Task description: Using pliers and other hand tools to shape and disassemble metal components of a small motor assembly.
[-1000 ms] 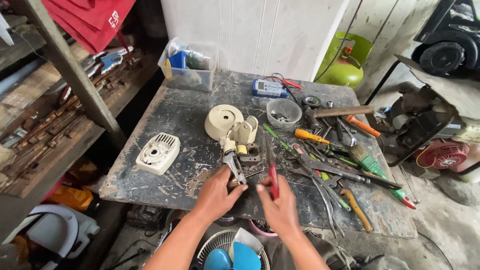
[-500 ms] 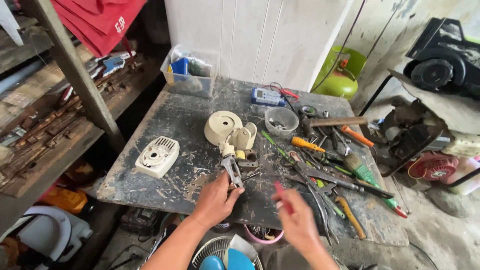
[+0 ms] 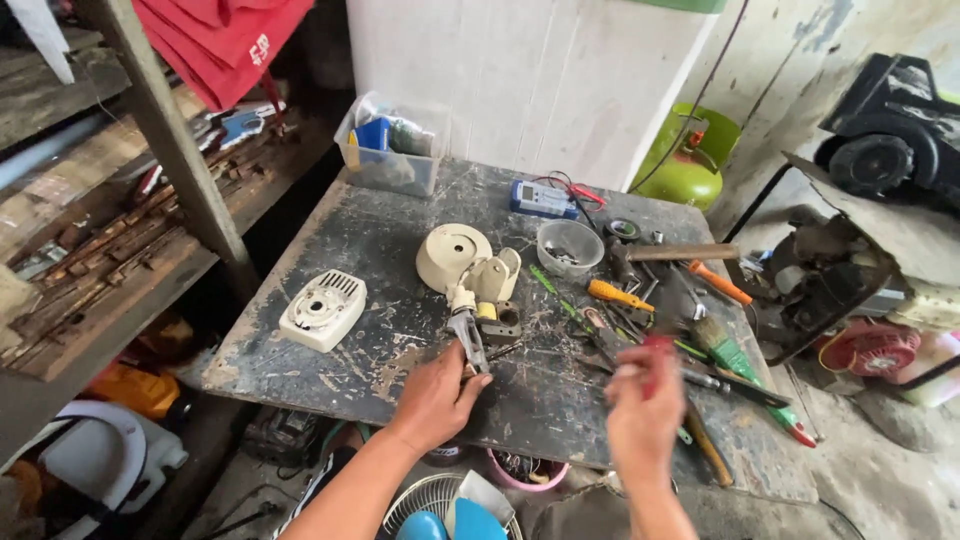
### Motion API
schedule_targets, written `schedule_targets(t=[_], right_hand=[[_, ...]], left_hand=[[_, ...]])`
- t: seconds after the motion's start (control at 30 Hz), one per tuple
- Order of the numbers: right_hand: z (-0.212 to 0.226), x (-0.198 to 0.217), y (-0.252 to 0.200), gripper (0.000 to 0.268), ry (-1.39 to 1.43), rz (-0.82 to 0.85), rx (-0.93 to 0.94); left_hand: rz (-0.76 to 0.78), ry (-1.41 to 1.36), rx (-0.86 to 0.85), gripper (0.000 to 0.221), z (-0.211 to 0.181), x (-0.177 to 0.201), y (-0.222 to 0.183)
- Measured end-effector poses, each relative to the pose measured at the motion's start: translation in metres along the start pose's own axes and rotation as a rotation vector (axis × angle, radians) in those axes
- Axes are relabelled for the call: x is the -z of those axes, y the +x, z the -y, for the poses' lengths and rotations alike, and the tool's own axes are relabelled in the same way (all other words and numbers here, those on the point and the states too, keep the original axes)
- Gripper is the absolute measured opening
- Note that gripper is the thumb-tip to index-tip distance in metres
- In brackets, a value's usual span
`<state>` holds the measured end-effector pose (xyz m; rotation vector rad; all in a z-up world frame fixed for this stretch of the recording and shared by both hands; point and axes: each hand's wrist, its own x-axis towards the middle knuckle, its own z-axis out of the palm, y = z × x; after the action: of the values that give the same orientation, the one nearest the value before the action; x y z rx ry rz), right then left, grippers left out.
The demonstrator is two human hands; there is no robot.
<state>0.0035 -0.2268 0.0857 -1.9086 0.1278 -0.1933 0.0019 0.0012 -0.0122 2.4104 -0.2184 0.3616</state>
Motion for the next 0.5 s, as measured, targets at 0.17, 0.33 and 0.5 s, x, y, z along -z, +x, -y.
schedule_targets(t=[0.17, 0.33, 0.5], right_hand=[[-0.068, -0.030, -0.001, 0.031, -0.477, 0.293, 0.314], [-0.028, 0.006, 0.017, 0.032, -0.108, 0.134, 0.241], [-0.018, -0.008, 0.004, 0.034, 0.257, -0.254, 0.099]], left_hand=[[0.103, -0.035, 0.093, 0.048, -0.019, 0.015, 0.001], [0.045, -0.003, 0.067, 0.039, 0.003, -0.005, -0.001], [-0.001, 0.028, 0.009, 0.037, 0.003, -0.002, -0.003]])
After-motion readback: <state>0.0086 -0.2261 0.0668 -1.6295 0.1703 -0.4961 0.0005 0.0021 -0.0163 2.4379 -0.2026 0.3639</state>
